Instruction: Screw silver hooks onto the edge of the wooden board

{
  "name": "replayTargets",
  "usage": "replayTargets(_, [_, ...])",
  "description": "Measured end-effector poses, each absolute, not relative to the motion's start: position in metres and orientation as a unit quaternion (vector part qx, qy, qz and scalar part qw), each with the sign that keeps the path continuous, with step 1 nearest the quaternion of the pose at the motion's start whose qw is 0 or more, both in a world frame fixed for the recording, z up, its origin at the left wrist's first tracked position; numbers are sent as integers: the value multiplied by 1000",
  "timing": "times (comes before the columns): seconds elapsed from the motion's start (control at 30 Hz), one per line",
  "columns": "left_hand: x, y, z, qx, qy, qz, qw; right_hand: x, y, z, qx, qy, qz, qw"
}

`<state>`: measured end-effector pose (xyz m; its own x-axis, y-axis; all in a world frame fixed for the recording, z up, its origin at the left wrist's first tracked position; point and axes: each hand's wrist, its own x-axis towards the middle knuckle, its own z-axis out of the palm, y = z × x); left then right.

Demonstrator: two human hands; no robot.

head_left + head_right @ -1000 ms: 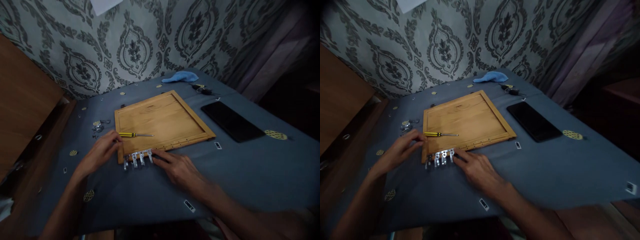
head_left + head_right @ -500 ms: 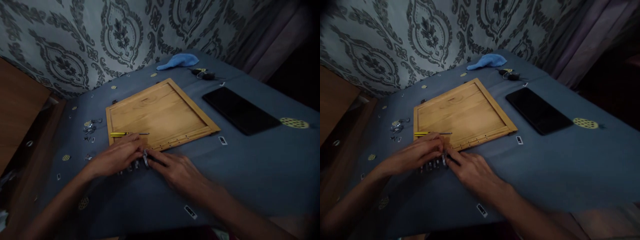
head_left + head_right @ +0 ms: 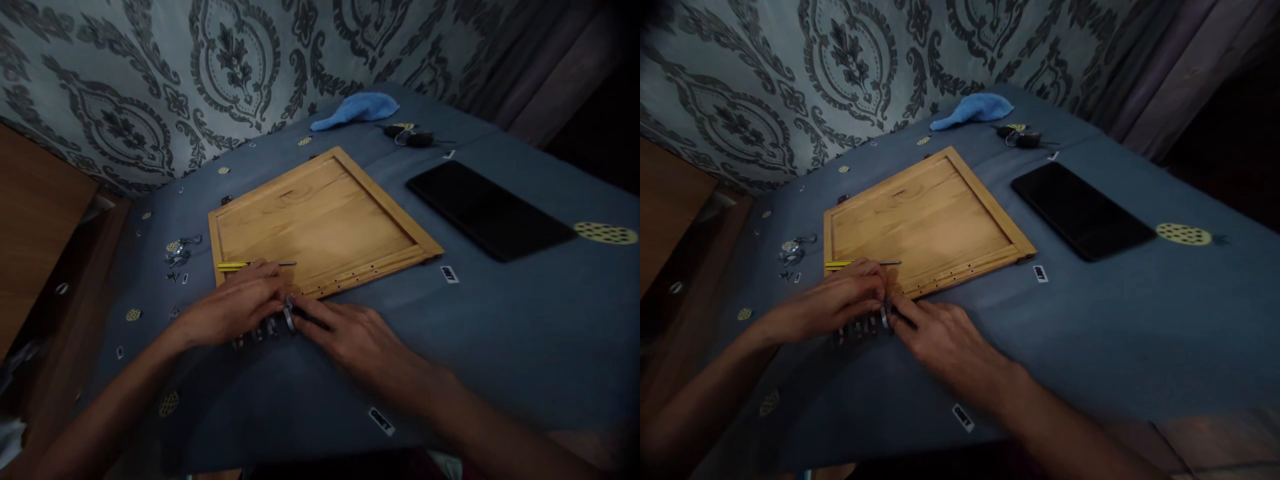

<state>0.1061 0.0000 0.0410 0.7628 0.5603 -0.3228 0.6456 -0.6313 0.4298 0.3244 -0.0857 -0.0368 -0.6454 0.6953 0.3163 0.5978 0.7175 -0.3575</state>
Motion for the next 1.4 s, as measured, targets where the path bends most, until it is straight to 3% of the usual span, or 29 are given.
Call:
replayTargets(0.9, [106,3,29,882,373,-47,285,322,-86,-41,-365,-901,88,219])
replayTargets(1.4, [91,-27,47,878,423,90,208,322,-85,-39,-365,-897,93,230])
